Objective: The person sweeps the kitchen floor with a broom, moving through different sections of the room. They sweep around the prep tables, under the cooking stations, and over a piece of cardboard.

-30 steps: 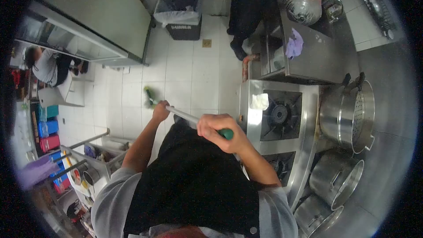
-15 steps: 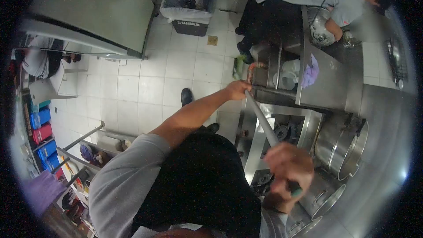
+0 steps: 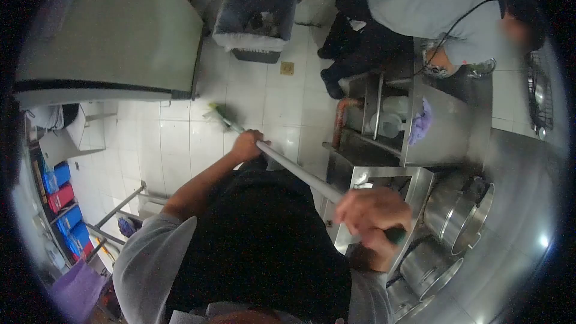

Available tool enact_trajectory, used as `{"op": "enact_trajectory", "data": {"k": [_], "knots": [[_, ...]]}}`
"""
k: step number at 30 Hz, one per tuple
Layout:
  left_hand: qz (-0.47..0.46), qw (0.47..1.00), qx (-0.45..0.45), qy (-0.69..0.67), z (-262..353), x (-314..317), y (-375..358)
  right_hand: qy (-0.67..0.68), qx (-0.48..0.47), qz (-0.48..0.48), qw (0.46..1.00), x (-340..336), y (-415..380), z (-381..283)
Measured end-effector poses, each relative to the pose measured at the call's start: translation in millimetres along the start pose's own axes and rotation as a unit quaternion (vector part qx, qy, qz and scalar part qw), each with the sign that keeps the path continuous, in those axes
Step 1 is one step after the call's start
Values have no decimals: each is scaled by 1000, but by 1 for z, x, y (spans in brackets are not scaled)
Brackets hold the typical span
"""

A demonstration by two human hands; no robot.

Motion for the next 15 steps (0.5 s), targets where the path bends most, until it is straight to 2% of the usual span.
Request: {"op": "enact_trajectory", "data": {"k": [4, 6, 9, 12, 13, 15], "knots": [[-78, 996, 48, -20, 100, 13, 64, -55, -87, 75, 992, -24, -9, -56], [-36, 977, 191, -92, 135, 32, 96, -110, -144, 99, 978, -37, -9, -76], [-88, 985, 133, -63, 179, 41, 136, -148, -196, 103, 964, -64, -12, -88], [-67, 989, 109, -69, 158, 60, 169, -221, -120, 123, 960, -96, 11, -57], [-44, 992, 94, -72, 128, 78, 182, -133, -134, 160, 969, -106, 10, -37], [-3, 995, 59, -83, 49, 109, 210, -128, -118, 122, 977, -128, 16, -43]]}}
Point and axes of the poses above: each hand's wrist, its own y-axis towards the middle knuckle, its own x-axis out of the palm, z = x × y, the point moved 3 cm from there along y, towards the middle knuckle
